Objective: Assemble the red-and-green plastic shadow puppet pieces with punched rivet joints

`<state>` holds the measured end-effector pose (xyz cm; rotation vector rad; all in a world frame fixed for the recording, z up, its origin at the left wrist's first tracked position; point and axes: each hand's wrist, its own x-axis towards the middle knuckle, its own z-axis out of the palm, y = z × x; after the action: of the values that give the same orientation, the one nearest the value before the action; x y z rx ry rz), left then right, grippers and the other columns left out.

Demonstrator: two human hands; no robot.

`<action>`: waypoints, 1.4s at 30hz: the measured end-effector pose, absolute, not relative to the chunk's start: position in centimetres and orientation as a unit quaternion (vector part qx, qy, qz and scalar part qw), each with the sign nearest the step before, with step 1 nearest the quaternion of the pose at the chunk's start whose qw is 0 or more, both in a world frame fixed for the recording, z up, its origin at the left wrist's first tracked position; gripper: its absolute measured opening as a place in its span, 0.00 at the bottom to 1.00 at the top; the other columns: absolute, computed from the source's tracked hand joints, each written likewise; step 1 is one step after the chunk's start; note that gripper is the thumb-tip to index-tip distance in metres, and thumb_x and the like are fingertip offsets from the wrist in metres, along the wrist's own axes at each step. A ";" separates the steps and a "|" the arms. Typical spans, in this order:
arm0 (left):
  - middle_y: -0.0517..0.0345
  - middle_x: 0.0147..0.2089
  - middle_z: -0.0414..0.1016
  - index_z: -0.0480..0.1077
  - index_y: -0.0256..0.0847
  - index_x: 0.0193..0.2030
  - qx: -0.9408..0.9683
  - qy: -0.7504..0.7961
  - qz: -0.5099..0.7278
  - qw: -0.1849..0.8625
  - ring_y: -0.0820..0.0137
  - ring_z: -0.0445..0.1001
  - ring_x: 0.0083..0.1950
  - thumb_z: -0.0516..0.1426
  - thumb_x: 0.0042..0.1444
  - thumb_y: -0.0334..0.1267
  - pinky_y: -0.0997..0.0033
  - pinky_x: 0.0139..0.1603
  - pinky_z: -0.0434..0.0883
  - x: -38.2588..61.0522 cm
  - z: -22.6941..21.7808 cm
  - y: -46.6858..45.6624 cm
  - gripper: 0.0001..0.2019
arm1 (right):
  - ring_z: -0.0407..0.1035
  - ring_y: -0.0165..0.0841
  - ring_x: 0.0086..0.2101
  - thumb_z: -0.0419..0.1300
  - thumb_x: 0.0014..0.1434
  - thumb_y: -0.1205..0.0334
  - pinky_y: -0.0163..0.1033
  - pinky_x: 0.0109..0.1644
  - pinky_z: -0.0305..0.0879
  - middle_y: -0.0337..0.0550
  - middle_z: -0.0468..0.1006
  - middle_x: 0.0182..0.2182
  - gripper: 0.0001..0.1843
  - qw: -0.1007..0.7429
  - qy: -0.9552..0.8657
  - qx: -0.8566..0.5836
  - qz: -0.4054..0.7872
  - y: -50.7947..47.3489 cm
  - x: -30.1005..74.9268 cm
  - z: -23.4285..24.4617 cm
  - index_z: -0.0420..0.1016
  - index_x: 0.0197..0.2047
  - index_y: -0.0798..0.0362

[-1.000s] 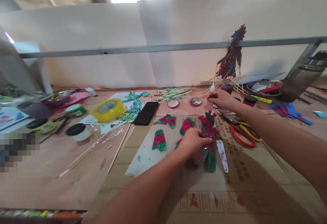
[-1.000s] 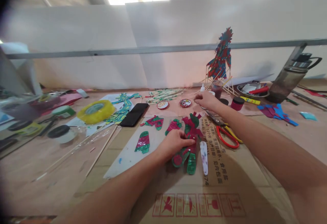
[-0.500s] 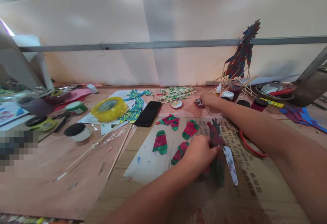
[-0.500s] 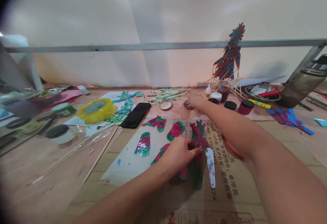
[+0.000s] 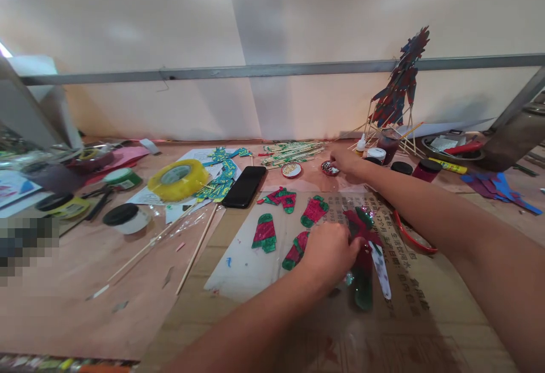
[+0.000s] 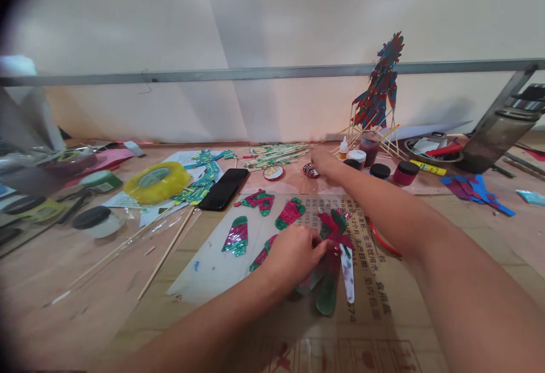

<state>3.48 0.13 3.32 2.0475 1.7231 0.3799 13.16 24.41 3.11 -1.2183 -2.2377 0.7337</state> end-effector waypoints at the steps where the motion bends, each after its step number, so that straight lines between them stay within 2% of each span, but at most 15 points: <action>1: 0.43 0.25 0.77 0.77 0.40 0.25 0.738 0.623 0.141 0.218 0.57 0.76 0.30 0.55 0.61 0.45 0.64 0.33 0.64 3.5 3.3 0.1 0.18 | 0.74 0.35 0.42 0.62 0.65 0.56 0.45 0.48 0.73 0.45 0.79 0.43 0.11 0.240 -0.816 -0.453 0.268 24.3 13.3 3.5 0.77 0.45 0.56; 3: 0.46 0.24 0.76 0.76 0.41 0.24 0.732 0.620 0.164 0.227 0.60 0.74 0.28 0.56 0.60 0.45 0.66 0.33 0.64 3.4 3.1 0.2 0.17 | 0.73 0.35 0.36 0.66 0.60 0.61 0.42 0.45 0.70 0.43 0.79 0.33 0.08 0.242 -0.808 -0.465 0.270 23.8 13.7 4.2 0.77 0.33 0.57; 5: 0.49 0.22 0.74 0.75 0.41 0.22 0.723 0.616 0.189 0.248 0.62 0.72 0.27 0.57 0.58 0.45 0.67 0.32 0.63 3.3 3.0 0.4 0.17 | 0.72 0.34 0.33 0.67 0.55 0.65 0.39 0.41 0.67 0.42 0.79 0.27 0.07 0.260 -0.795 -0.470 0.282 22.7 14.5 4.7 0.76 0.27 0.56; 9: 0.54 0.20 0.71 0.74 0.41 0.20 0.719 0.597 0.176 0.309 0.67 0.69 0.25 0.55 0.60 0.43 0.69 0.31 0.63 2.6 3.0 1.1 0.19 | 0.69 0.30 0.29 0.64 0.56 0.63 0.35 0.34 0.64 0.42 0.80 0.28 0.05 0.300 -0.758 -0.477 0.328 18.5 17.0 5.4 0.79 0.34 0.56; 12: 0.56 0.21 0.73 0.77 0.39 0.24 0.713 0.590 0.158 0.344 0.69 0.69 0.24 0.55 0.61 0.44 0.70 0.30 0.63 1.9 3.0 1.7 0.18 | 0.66 0.28 0.26 0.68 0.52 0.61 0.35 0.32 0.63 0.41 0.79 0.27 0.09 0.352 -0.713 -0.475 0.377 14.3 19.2 5.8 0.80 0.36 0.55; 14: 0.58 0.21 0.73 0.78 0.39 0.25 0.721 0.570 0.142 0.368 0.70 0.68 0.24 0.57 0.59 0.47 0.71 0.29 0.62 1.6 3.1 2.0 0.18 | 0.66 0.28 0.26 0.69 0.49 0.62 0.35 0.32 0.63 0.40 0.78 0.27 0.09 0.365 -0.698 -0.472 0.396 11.5 20.6 5.9 0.80 0.35 0.54; 17: 0.59 0.26 0.78 0.80 0.40 0.30 0.730 0.548 0.133 0.386 0.70 0.72 0.28 0.63 0.54 0.44 0.72 0.30 0.64 1.5 3.2 2.0 0.11 | 0.67 0.29 0.27 0.69 0.49 0.61 0.36 0.32 0.64 0.40 0.78 0.27 0.09 0.367 -0.679 -0.477 0.420 8.3 22.4 5.5 0.80 0.35 0.53; 20: 0.55 0.32 0.81 0.80 0.39 0.32 0.741 0.568 0.130 0.332 0.67 0.76 0.33 0.64 0.54 0.38 0.70 0.35 0.67 1.9 3.6 1.5 0.06 | 0.68 0.30 0.27 0.69 0.48 0.60 0.36 0.31 0.64 0.40 0.79 0.28 0.08 0.372 -0.658 -0.471 0.454 6.6 23.6 4.4 0.80 0.33 0.52; 23: 0.51 0.36 0.81 0.79 0.38 0.34 0.770 0.584 0.150 0.209 0.63 0.77 0.38 0.62 0.56 0.37 0.66 0.41 0.69 2.7 4.0 0.7 0.05 | 0.67 0.29 0.26 0.69 0.47 0.58 0.35 0.30 0.62 0.39 0.77 0.26 0.09 0.389 -0.646 -0.466 0.462 6.2 24.4 3.5 0.78 0.32 0.51; 25: 0.49 0.42 0.81 0.80 0.39 0.39 0.829 0.503 0.176 0.171 0.62 0.77 0.44 0.62 0.58 0.37 0.64 0.48 0.70 3.3 4.2 0.2 0.06 | 0.67 0.29 0.26 0.69 0.46 0.57 0.36 0.31 0.62 0.38 0.77 0.26 0.09 0.402 -0.641 -0.460 0.464 6.2 24.6 3.3 0.78 0.31 0.51; 28: 0.50 0.53 0.80 0.79 0.41 0.47 0.928 0.292 0.151 0.178 0.62 0.73 0.56 0.62 0.60 0.38 0.62 0.60 0.65 4.0 3.7 -0.3 0.10 | 0.67 0.29 0.27 0.69 0.46 0.58 0.36 0.33 0.64 0.38 0.78 0.27 0.10 0.412 -0.642 -0.454 0.461 6.2 24.6 3.3 0.78 0.32 0.51; 31: 0.52 0.57 0.78 0.78 0.44 0.49 0.960 0.216 0.101 0.148 0.57 0.67 0.63 0.61 0.61 0.38 0.56 0.64 0.59 4.4 2.9 -0.6 0.10 | 0.67 0.29 0.28 0.69 0.47 0.59 0.36 0.33 0.63 0.39 0.79 0.28 0.09 0.413 -0.646 -0.442 0.466 5.9 24.4 3.3 0.78 0.32 0.52; 34: 0.53 0.56 0.79 0.78 0.43 0.45 0.966 0.198 0.092 0.136 0.57 0.69 0.61 0.59 0.63 0.36 0.55 0.64 0.59 4.5 2.3 -0.7 0.07 | 0.67 0.29 0.28 0.69 0.48 0.59 0.37 0.33 0.63 0.40 0.78 0.29 0.09 0.405 -0.656 -0.430 0.469 5.6 24.2 3.2 0.78 0.33 0.52; 38: 0.52 0.54 0.80 0.78 0.42 0.46 0.959 0.162 0.096 0.211 0.66 0.76 0.54 0.57 0.64 0.32 0.66 0.58 0.67 4.4 2.6 -0.8 0.09 | 0.65 0.28 0.27 0.67 0.49 0.60 0.37 0.33 0.62 0.38 0.77 0.27 0.07 0.396 -0.673 -0.433 0.450 5.4 24.1 3.2 0.79 0.33 0.53; 42: 0.49 0.55 0.79 0.77 0.41 0.49 0.950 0.141 0.082 0.265 0.66 0.77 0.54 0.58 0.63 0.33 0.70 0.55 0.70 4.3 3.3 -1.2 0.10 | 0.68 0.30 0.30 0.66 0.50 0.61 0.37 0.36 0.65 0.40 0.79 0.30 0.07 0.393 -0.676 -0.441 0.441 5.3 24.2 3.7 0.79 0.33 0.53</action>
<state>4.28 -1.24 3.28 2.5670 0.3813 0.2220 24.21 5.29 3.70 -1.1200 -1.7146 1.1186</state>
